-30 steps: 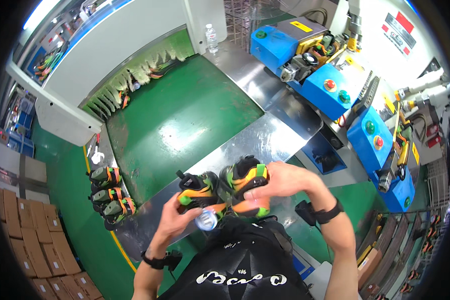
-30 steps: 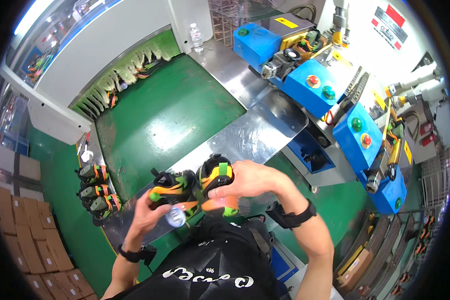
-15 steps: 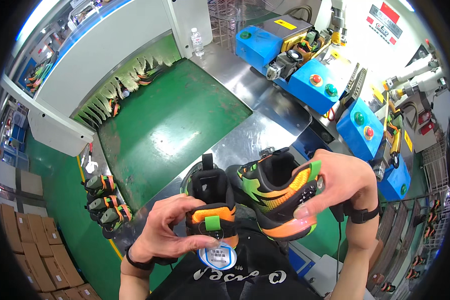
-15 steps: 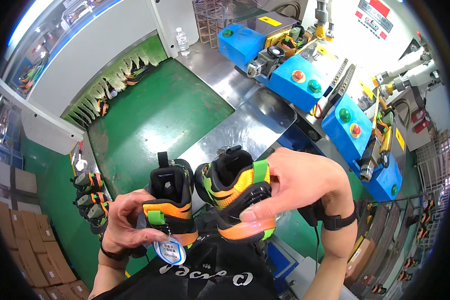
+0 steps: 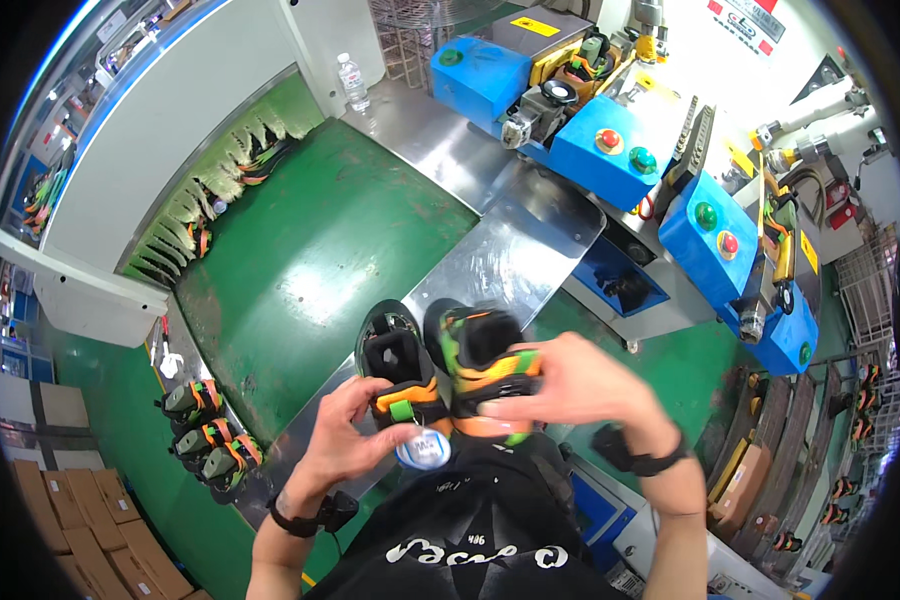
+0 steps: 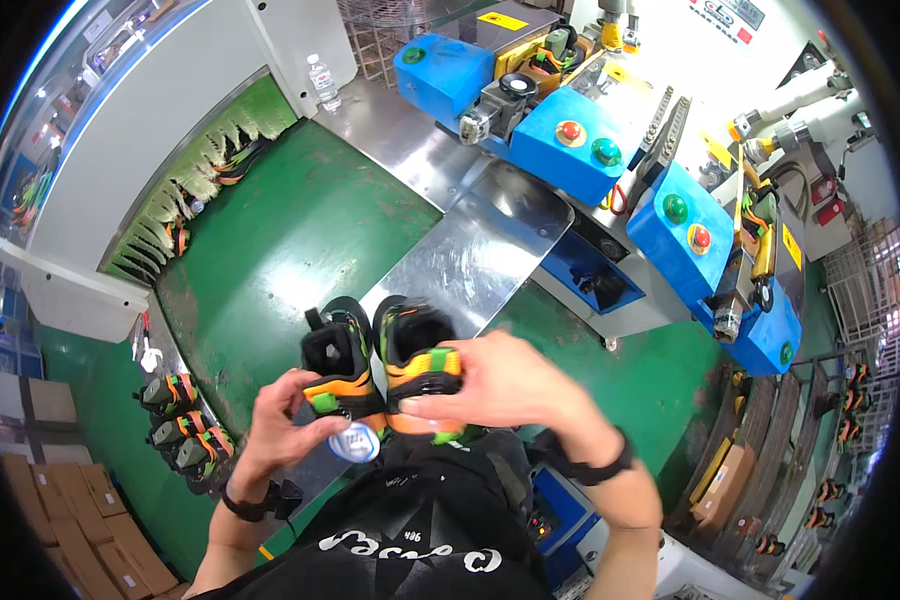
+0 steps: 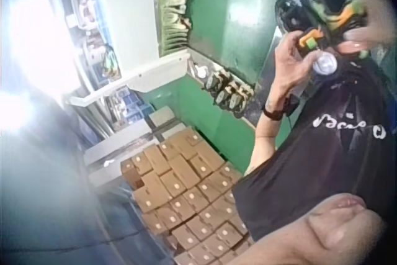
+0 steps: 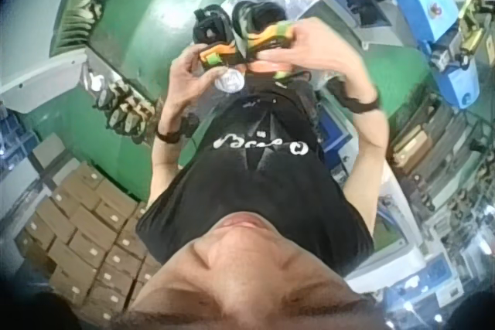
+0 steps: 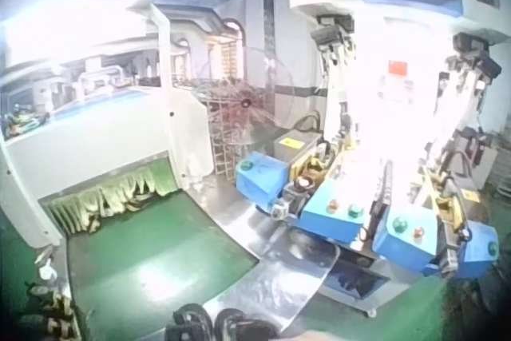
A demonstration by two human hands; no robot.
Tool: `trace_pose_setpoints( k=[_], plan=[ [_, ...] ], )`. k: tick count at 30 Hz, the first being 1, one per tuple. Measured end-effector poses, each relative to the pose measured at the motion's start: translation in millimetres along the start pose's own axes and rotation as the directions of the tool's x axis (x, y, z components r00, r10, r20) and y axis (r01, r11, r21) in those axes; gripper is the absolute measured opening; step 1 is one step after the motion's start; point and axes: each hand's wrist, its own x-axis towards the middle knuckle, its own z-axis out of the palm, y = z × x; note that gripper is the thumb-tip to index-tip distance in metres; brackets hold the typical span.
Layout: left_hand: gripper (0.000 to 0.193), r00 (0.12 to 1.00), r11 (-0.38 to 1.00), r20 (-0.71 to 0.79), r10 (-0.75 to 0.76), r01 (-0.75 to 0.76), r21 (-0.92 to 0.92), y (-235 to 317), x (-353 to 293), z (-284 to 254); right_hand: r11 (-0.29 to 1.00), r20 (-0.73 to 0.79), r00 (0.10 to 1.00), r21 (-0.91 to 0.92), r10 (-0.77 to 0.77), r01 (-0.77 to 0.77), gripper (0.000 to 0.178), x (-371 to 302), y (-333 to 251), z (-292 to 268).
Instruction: Operating machinery to assemble and process athletic shoes in a factory setting.
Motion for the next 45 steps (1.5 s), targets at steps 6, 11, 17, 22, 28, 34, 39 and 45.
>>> trace_pose_setpoints(
  k=[6, 11, 17, 22, 28, 34, 39, 45],
  plan=[
    [0.031, 0.971, 0.906, 0.237, -0.025, -0.078, 0.416, -127, -12, 60, 0.964, -0.199, 0.980, -0.261, -0.010, -0.043, 0.061, 92, 101, 146],
    [0.031, 0.986, 0.888, 0.140, 0.094, -0.147, 0.436, -182, -40, 66, 1.000, -0.472, 0.881, 0.021, 0.028, -0.021, 0.049, 101, 118, 210],
    [0.025, 0.948, 0.977, 0.257, -0.187, 0.208, -0.053, -174, 31, 2, 0.883, -0.642, 0.653, 0.462, 0.401, -0.088, 0.048, 60, 57, 173],
    [0.028, 0.766, 0.907, 0.486, 0.419, -0.376, -0.189, -73, 93, 0, 0.930, -0.875, 0.324, 0.364, 0.360, -0.050, 0.047, -75, 11, 163],
    [0.035, 0.125, 0.559, 0.575, 0.808, -0.472, -0.682, 65, 92, 88, 0.846, -0.861, -0.211, 0.500, 0.463, -0.184, 0.037, -250, -91, 281],
    [0.025, -0.454, 0.499, 0.437, 0.777, 0.021, -0.866, 170, -23, 213, 0.530, -0.297, -0.781, 0.847, 0.549, 0.051, 0.039, -297, -210, 412],
    [0.025, -0.685, 0.406, 0.356, 0.636, -0.095, -0.909, 214, -113, 275, 0.078, -0.084, -0.967, 0.995, 0.239, -0.067, 0.039, -300, -169, 467],
    [0.025, -0.789, 0.152, 0.409, 0.458, -0.383, -0.911, 234, -179, 364, 0.054, 0.043, -0.981, 0.997, 0.188, 0.054, 0.039, -341, -96, 498]
  ],
)
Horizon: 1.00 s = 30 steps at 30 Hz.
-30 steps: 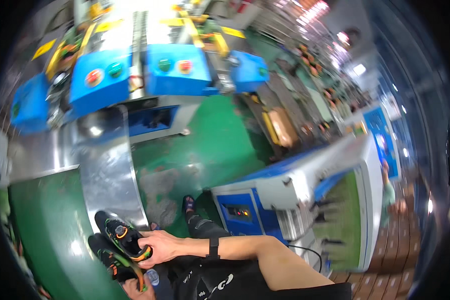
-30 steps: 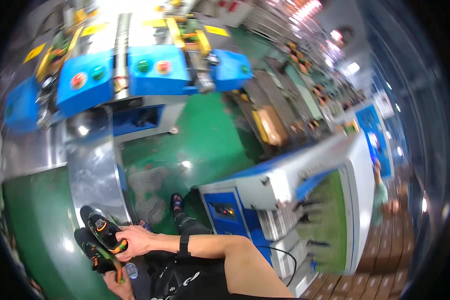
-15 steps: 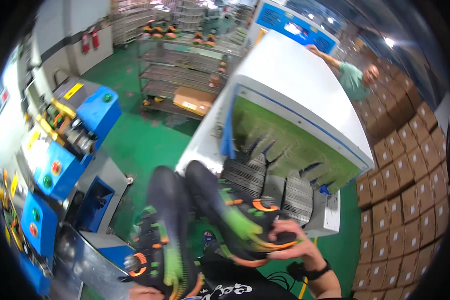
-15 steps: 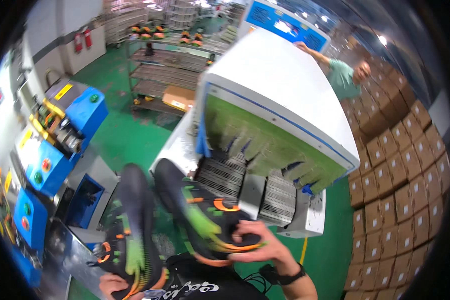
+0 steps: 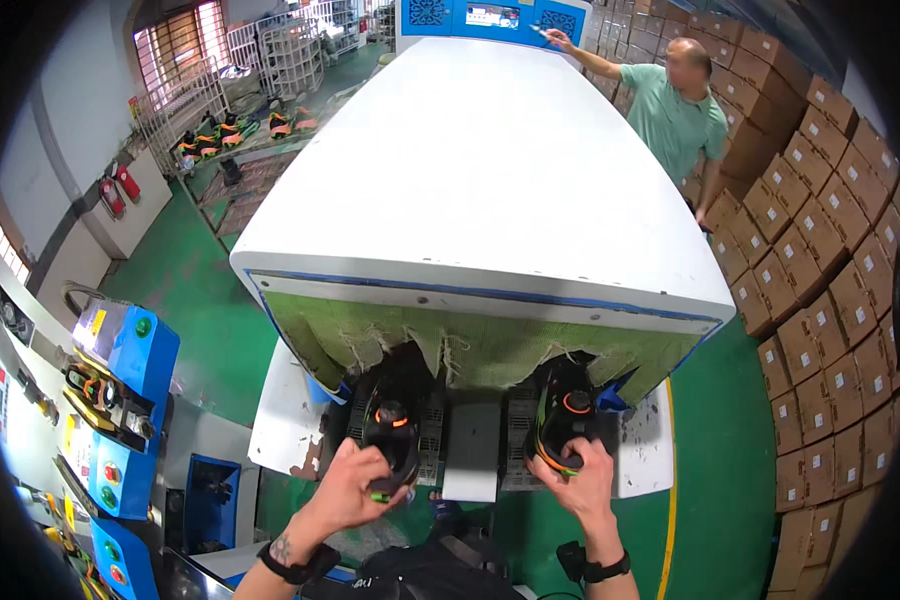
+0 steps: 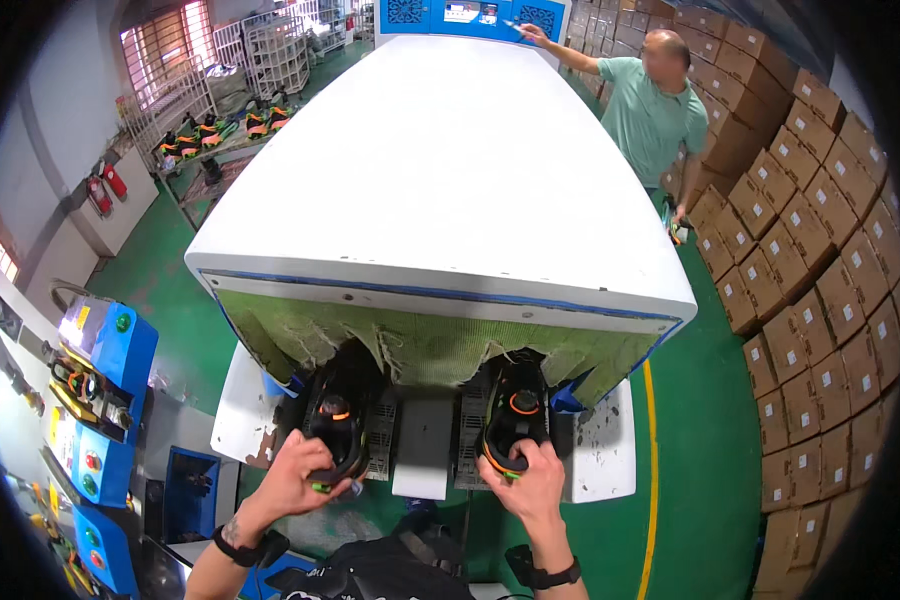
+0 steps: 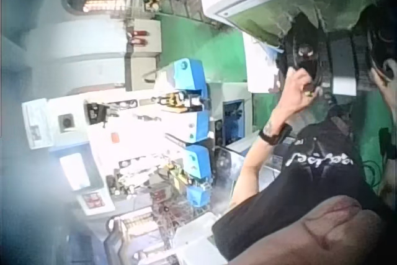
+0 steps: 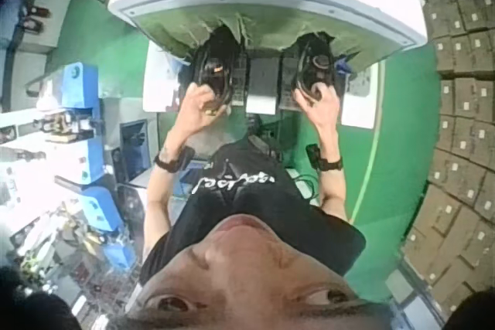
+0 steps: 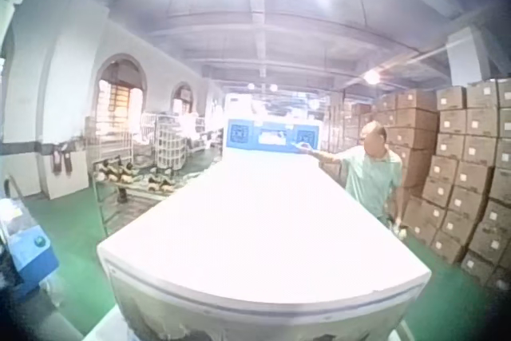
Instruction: Operating machinery to assemble and process athletic shoes in a factory setting.
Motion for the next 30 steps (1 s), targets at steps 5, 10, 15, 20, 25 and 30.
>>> trace_pose_setpoints(
  k=[5, 10, 15, 20, 25, 30],
  plan=[
    [0.046, 0.970, 0.993, -0.224, -0.098, 0.081, -0.086, 6, 10, 10, 0.949, -0.471, 0.860, 0.129, -0.197, 0.288, 0.032, 2, -39, -1],
    [0.061, 0.857, 0.980, -0.486, -0.173, 0.104, -0.167, 25, -69, 21, 0.407, -0.452, 0.787, 0.682, -0.420, 0.608, 0.013, -25, -142, 33],
    [0.055, 0.761, 0.835, -0.345, -0.550, 0.493, -0.246, 38, -224, 75, 0.330, 0.234, 0.341, 0.908, -0.911, 0.258, 0.005, -96, -254, 78],
    [0.054, 0.008, 0.403, -0.632, -0.775, 0.777, -0.484, 78, -407, 166, 0.460, 0.513, -0.227, 0.852, -0.828, 0.250, 0.010, -244, -327, 120],
    [0.048, -0.849, -0.030, -0.429, -0.308, 0.459, -0.888, 157, -561, 298, 0.307, 0.345, -0.771, 0.930, -0.535, 0.203, 0.017, -392, -367, 129],
    [0.046, -0.928, -0.209, -0.044, 0.370, -0.037, -0.977, 242, -652, 418, 0.165, 0.283, -0.950, 0.951, -0.135, 0.260, 0.030, -597, -368, 176]
  ],
)
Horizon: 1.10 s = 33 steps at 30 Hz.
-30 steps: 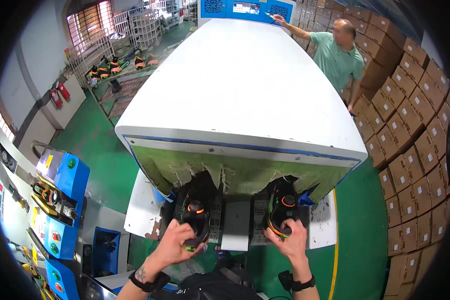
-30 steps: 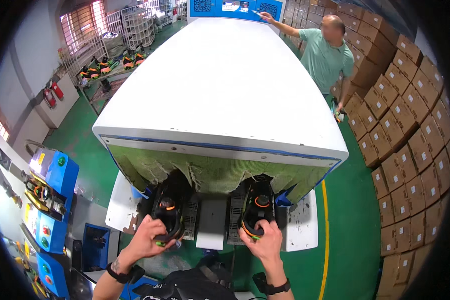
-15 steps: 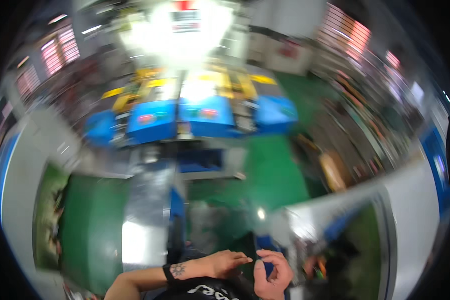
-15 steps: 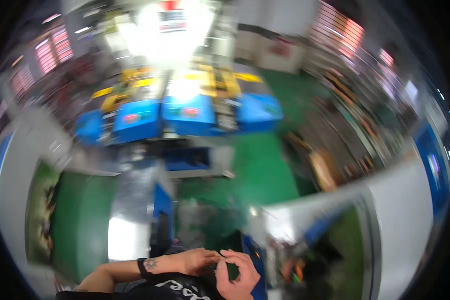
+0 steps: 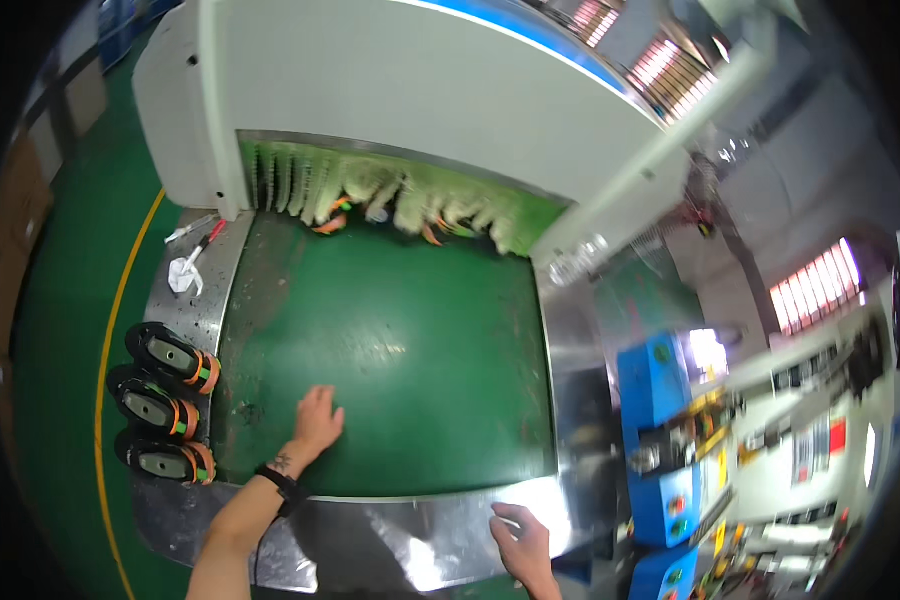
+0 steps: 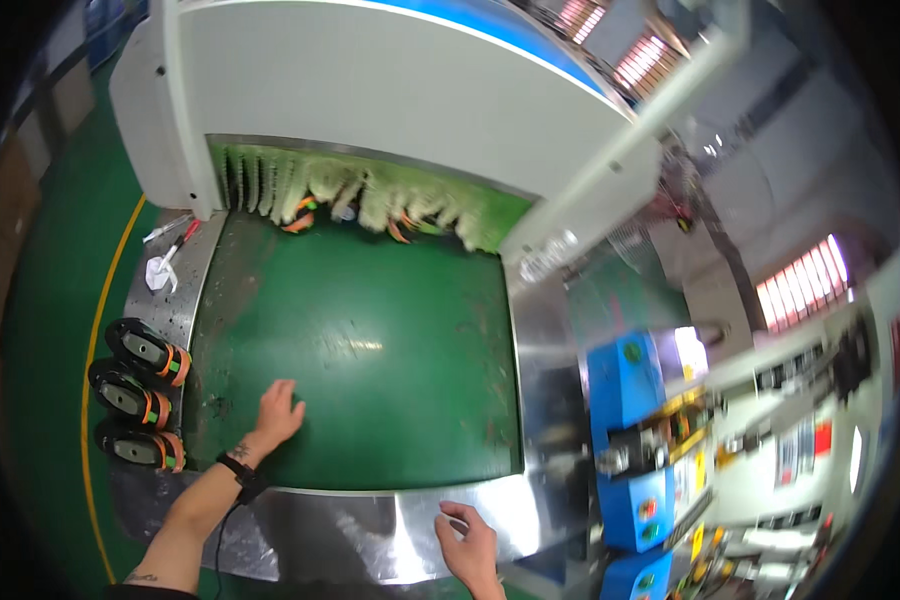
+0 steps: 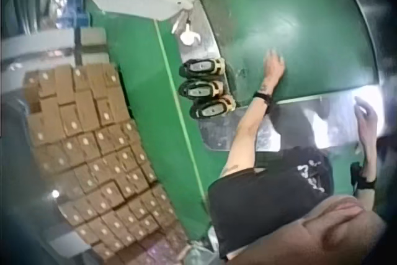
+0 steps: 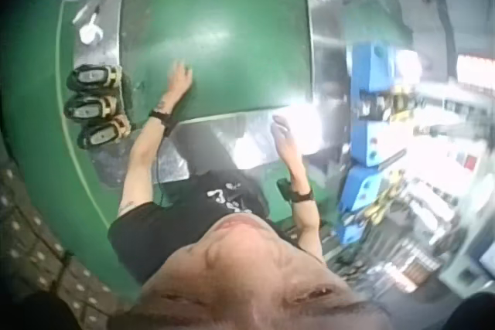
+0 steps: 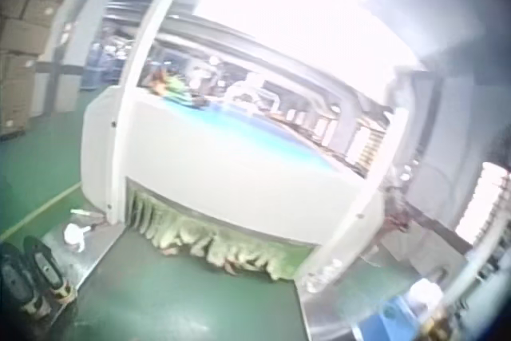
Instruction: Operating machinery to assemble and process athletic shoes in a factory setting.
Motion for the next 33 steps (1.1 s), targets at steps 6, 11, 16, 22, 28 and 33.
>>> trace_pose_setpoints(
  k=[6, 11, 16, 22, 28, 33],
  plan=[
    [0.057, 0.984, 0.965, -0.164, -0.065, 0.104, 0.241, -72, 52, -22, 0.669, 0.359, 0.737, -0.315, -0.572, 0.673, 0.049, 260, -57, 82],
    [0.057, 0.977, 0.965, -0.160, -0.143, 0.173, 0.195, -102, 39, 1, -0.319, 0.699, 0.340, -0.631, -0.629, 0.707, 0.075, 520, -144, 102],
    [0.057, 0.971, 0.967, -0.185, -0.150, 0.183, 0.177, -104, 40, 5, -0.162, 0.722, 0.677, -0.692, -0.144, 0.704, 0.045, 688, -164, 120],
    [0.054, 0.959, 0.958, -0.260, -0.115, 0.176, 0.227, -95, 34, 1, -0.293, 0.352, 0.812, -0.927, -0.466, 0.233, 0.057, 608, -96, 91],
    [0.062, 0.933, 0.947, -0.273, -0.233, 0.282, 0.154, -60, 42, -22, 0.578, 0.147, 0.971, -0.782, -0.189, 0.231, 0.073, 308, -38, 21],
    [0.102, 0.528, 0.518, 0.835, -0.154, 0.763, -0.387, 70, -9, -44, 0.994, -0.048, 0.998, -0.100, 0.030, -0.035, 0.032, 56, -40, -40]
  ],
)
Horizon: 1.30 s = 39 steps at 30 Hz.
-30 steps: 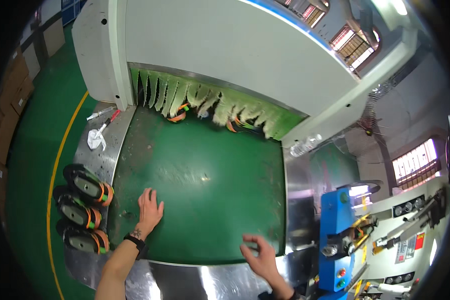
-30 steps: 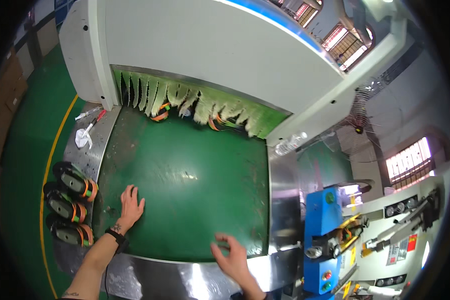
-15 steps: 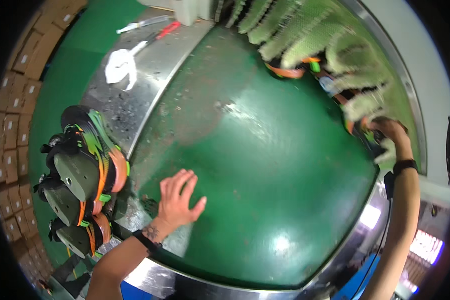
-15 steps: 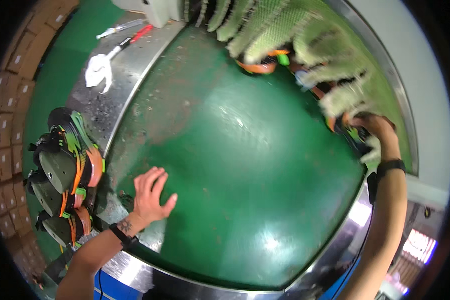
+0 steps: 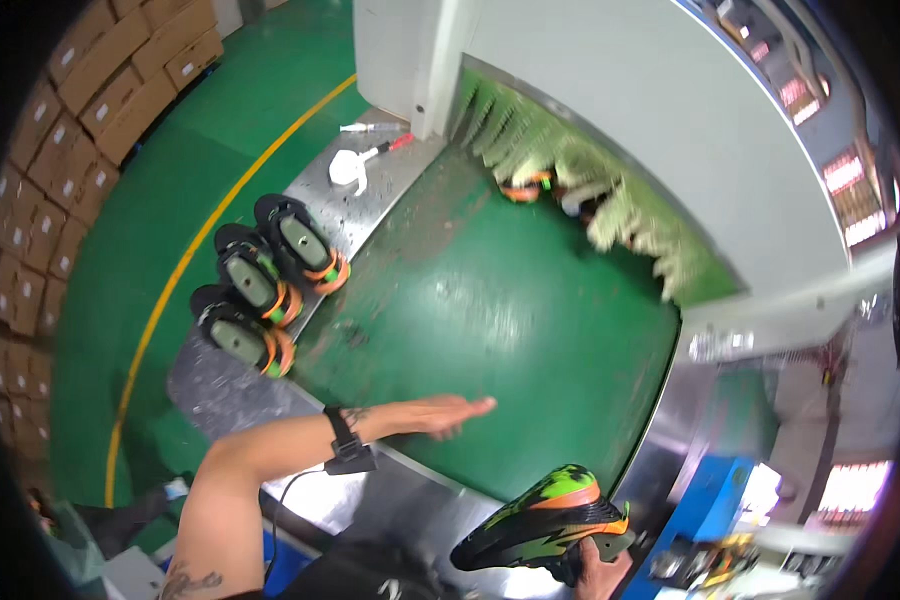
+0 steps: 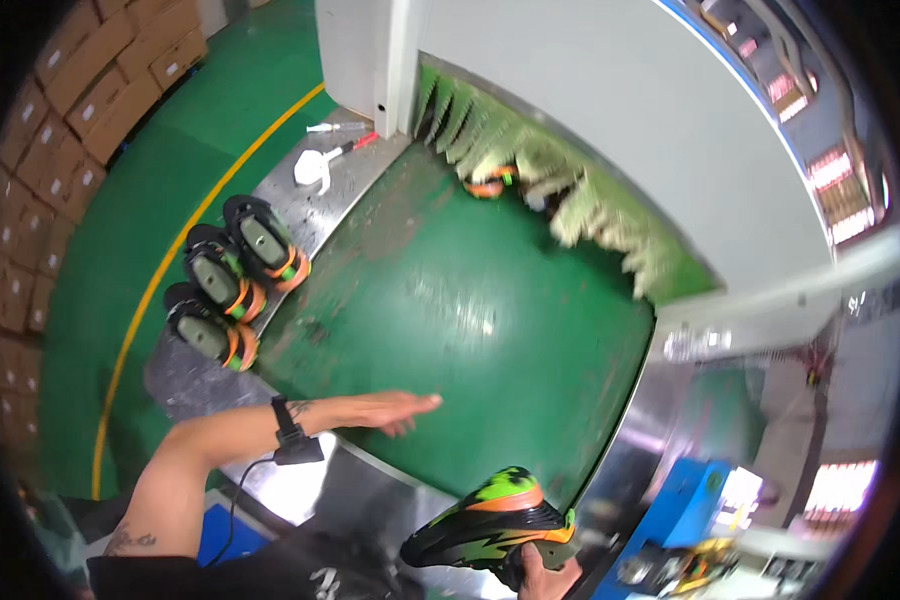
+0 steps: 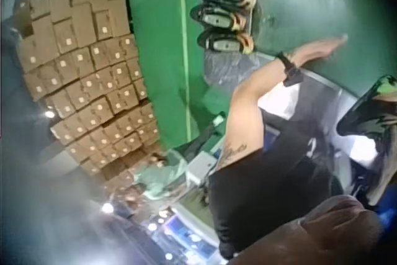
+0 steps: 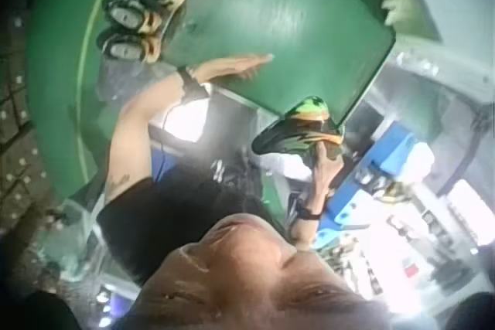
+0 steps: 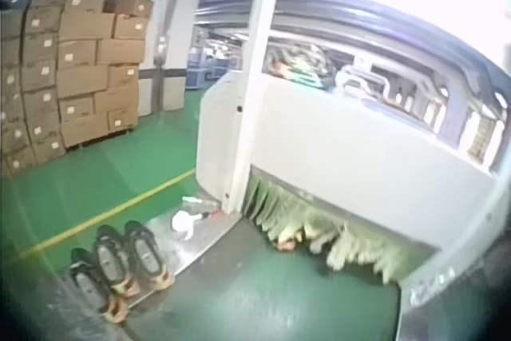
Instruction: Operating machinery to assemble and process athletic shoes in a factory setting.
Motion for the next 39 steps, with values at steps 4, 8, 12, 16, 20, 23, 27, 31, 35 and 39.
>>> trace_pose_setpoints(
  k=[4, 8, 12, 16, 20, 23, 27, 31, 35, 39],
  plan=[
    [0.087, 0.728, 0.891, 0.655, -0.203, 0.414, -0.184, 8, -79, 117, 0.547, 0.591, 0.661, -0.396, -0.463, 0.737, 0.046, -79, -25, -52],
    [0.050, 0.799, 0.856, 0.541, 0.261, 0.068, -0.513, 18, -125, 182, 0.083, 0.620, 0.165, -0.159, -0.767, 0.984, 0.035, -129, -3, -96],
    [0.054, 0.896, 0.782, 0.305, 0.321, -0.069, -0.620, 0, -161, 214, 0.786, -0.334, 0.881, 0.418, -0.335, 0.456, 0.059, -192, 72, -98],
    [0.059, 0.853, 0.778, 0.181, 0.489, -0.332, -0.534, -19, -177, 268, 0.860, 0.280, 0.955, 0.507, -0.098, -0.061, 0.073, -220, 140, -84],
    [0.075, 0.820, 0.775, 0.095, 0.565, -0.488, -0.401, -32, -178, 321, 0.804, 0.212, 0.975, 0.590, -0.060, -0.079, 0.075, -216, 176, -91],
    [0.084, 0.832, 0.784, 0.029, 0.554, -0.509, -0.356, -44, -175, 342, 0.812, 0.230, 0.971, 0.578, -0.058, -0.088, 0.068, -212, 178, -110],
    [0.081, 0.861, 0.805, 0.018, 0.509, -0.468, -0.363, -63, -144, 334, 0.727, 0.295, 0.943, 0.612, 0.156, -0.312, 0.055, -193, 168, -116],
    [0.070, 0.856, 0.856, -0.058, 0.514, -0.516, -0.026, -82, -78, 277, 0.851, 0.157, 0.961, 0.448, 0.229, -0.276, 0.049, -137, 178, -85],
    [0.064, 0.636, 0.706, -0.448, 0.628, -0.225, 0.671, -123, -34, 189, 0.972, 0.033, 0.974, -0.061, -0.226, 0.228, 0.045, -83, 208, -36],
    [0.067, 0.385, 0.473, -0.481, 0.788, 0.121, 0.872, -166, -13, 133, 0.948, 0.030, 0.963, -0.167, -0.269, 0.270, 0.056, -71, 223, -11]
  ],
)
